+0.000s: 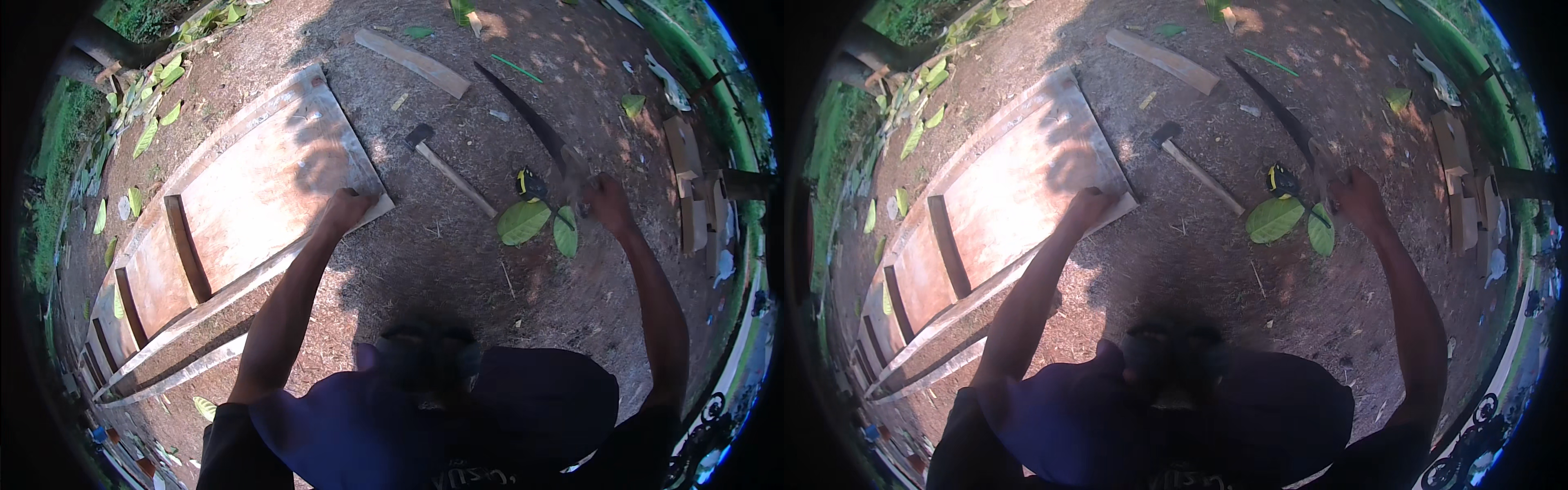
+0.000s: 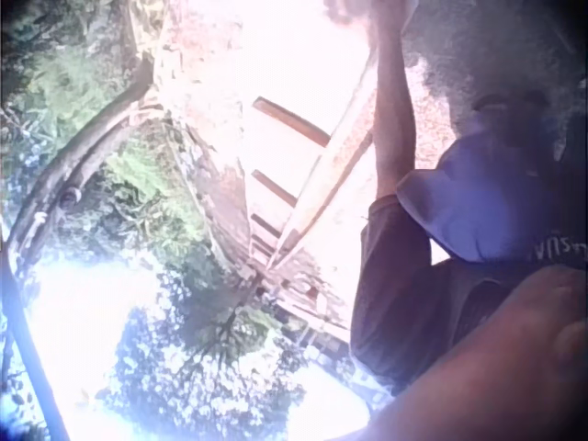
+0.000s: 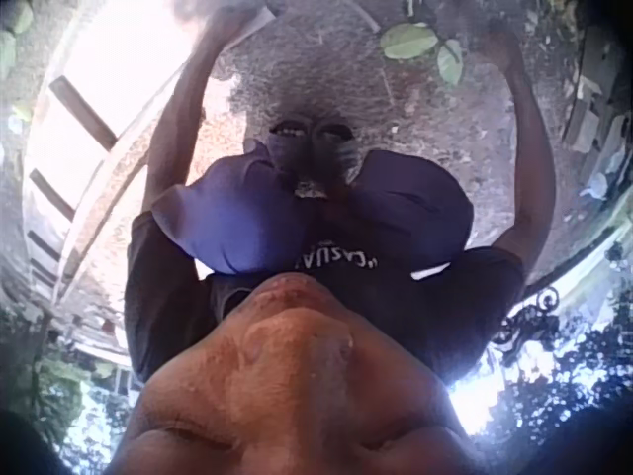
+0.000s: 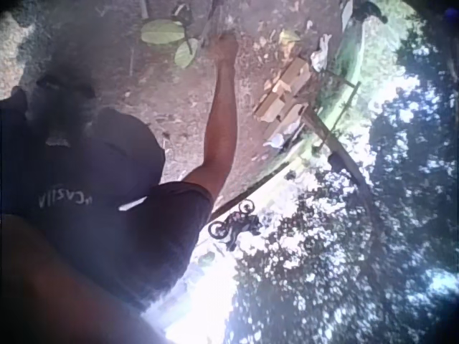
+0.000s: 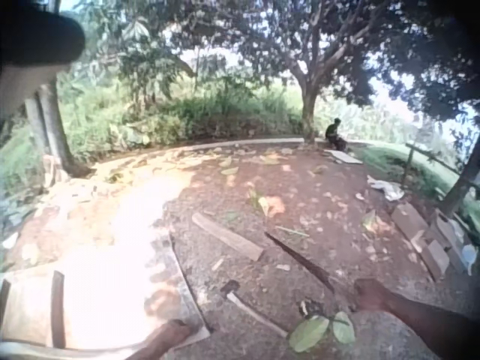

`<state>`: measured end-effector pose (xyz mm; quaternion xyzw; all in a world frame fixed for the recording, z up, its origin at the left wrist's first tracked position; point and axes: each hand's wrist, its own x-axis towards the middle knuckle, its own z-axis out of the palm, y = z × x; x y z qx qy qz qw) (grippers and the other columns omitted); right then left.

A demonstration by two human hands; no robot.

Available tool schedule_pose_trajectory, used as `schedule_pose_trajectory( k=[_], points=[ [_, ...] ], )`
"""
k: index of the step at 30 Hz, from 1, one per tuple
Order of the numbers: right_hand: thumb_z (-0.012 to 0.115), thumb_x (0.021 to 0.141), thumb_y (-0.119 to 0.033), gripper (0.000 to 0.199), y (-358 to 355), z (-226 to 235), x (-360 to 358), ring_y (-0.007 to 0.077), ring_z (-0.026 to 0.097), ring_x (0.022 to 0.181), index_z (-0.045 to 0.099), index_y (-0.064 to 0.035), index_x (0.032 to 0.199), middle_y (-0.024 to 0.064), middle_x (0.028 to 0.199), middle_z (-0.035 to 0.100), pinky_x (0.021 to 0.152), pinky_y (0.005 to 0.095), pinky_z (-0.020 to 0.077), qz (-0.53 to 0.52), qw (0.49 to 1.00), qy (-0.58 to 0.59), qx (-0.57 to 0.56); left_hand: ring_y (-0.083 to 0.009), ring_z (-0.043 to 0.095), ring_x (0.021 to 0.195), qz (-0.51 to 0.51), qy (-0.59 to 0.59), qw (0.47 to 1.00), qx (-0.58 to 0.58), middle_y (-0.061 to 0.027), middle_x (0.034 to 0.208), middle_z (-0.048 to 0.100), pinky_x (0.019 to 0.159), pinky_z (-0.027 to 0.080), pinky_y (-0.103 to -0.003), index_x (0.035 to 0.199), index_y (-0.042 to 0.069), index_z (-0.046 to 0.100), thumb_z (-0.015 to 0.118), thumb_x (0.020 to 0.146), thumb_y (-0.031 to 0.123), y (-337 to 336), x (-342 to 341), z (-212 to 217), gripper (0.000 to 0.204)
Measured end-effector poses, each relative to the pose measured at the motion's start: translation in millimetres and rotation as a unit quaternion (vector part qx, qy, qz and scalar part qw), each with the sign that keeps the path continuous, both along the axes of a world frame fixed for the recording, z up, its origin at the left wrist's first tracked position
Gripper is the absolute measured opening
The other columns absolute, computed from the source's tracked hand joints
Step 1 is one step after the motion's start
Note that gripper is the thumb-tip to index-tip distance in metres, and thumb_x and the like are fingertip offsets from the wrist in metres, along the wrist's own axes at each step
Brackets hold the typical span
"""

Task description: The person measures a wooden frame with a tape measure, then uses a hammer to drive nails into the frame. They repeatedly measure and hammer different sections of the frame while working on the ground.

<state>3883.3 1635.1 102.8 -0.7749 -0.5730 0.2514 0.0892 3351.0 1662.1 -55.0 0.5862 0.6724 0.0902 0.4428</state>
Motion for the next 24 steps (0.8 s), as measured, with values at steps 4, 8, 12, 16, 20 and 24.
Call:
schedule_pose_trajectory(
  k=[4,8,12,16,20,24],
  points=[
    [0.064,0.093,-0.018,0.025,-73.2,17.6,-79.5,0.0099,0.057,0.066,0.06,0.0025,0.106,0.0055,0.077,0.059,0.058,0.0291,0.047,-0.222,0.937,0.262,0.067,-0.0288,0.069,0.082,0.002,-0.011,1.0,0.007,-0.0174,0.084,0.072,0.077,0.053,-0.041,0.091,-0.006,0.073,0.071,0.081,0.045,-7.9,3.1,5.3,0.051],
    [0.063,0.093,-0.014,0.026,-151.2,-0.1,-138.3,0.0092,0.054,0.066,0.057,0.0008,0.114,0.0036,0.083,0.058,0.059,0.026,0.0449,-0.192,0.894,0.345,0.211,-0.0274,0.067,0.086,-0.007,0.058,0.995,-0.081,-0.0153,0.089,0.07,0.077,0.052,-0.04,0.091,-0.004,0.073,0.072,0.08,0.047,15.2,13.5,27.5,0.053],
    [0.061,0.095,-0.01,0.028,-170.0,7.8,-196.1,0.0095,0.049,0.063,0.059,0.0029,0.12,0.0007,0.069,0.048,0.061,0.0279,0.044,-0.297,0.768,0.563,0.078,-0.0282,0.067,0.094,0.018,0.121,0.983,-0.139,-0.0179,0.102,0.069,0.08,0.052,-0.04,0.094,-0.001,0.074,0.076,0.074,0.049,26.6,24.4,46.3,0.054],
    [0.059,0.098,-0.012,0.034,-177.2,-16.8,-241.6,0.0093,0.053,0.063,0.059,0.0049,0.127,0.002,0.069,0.052,0.062,0.0281,0.0477,-0.17,0.796,0.579,-0.044,-0.022,0.062,0.077,0.002,0.078,0.994,-0.081,-0.0102,0.076,0.065,0.071,0.048,-0.04,0.078,0.001,0.072,0.077,0.074,0.048,15.6,-2.9,30.5,0.048],
    [0.059,0.099,-0.014,0.035,-198.5,-35.7,-249.5,0.0083,0.059,0.068,0.06,0.0072,0.127,0.0042,0.078,0.063,0.061,0.0264,0.0488,-0.089,0.858,0.505,0.014,-0.0157,0.055,0.065,0.114,-0.027,0.991,-0.058,-0.0044,0.065,0.058,0.064,0.044,-0.036,0.075,0.003,0.071,0.074,0.082,0.044,-6.7,11.6,26.7,0.041],
    [0.061,0.097,-0.012,0.042,-214.7,-52.0,-263.1,0.0101,0.064,0.067,0.058,0.0084,0.133,0.0082,0.079,0.068,0.06,0.027,0.0509,-0.038,0.898,0.424,0.108,-0.0201,0.064,0.086,0.13,-0.028,0.988,-0.085,-0.0103,0.094,0.072,0.081,0.05,-0.036,0.109,0.006,0.077,0.073,0.086,0.04,-12.5,17.9,44.0,0.041]
  ],
)
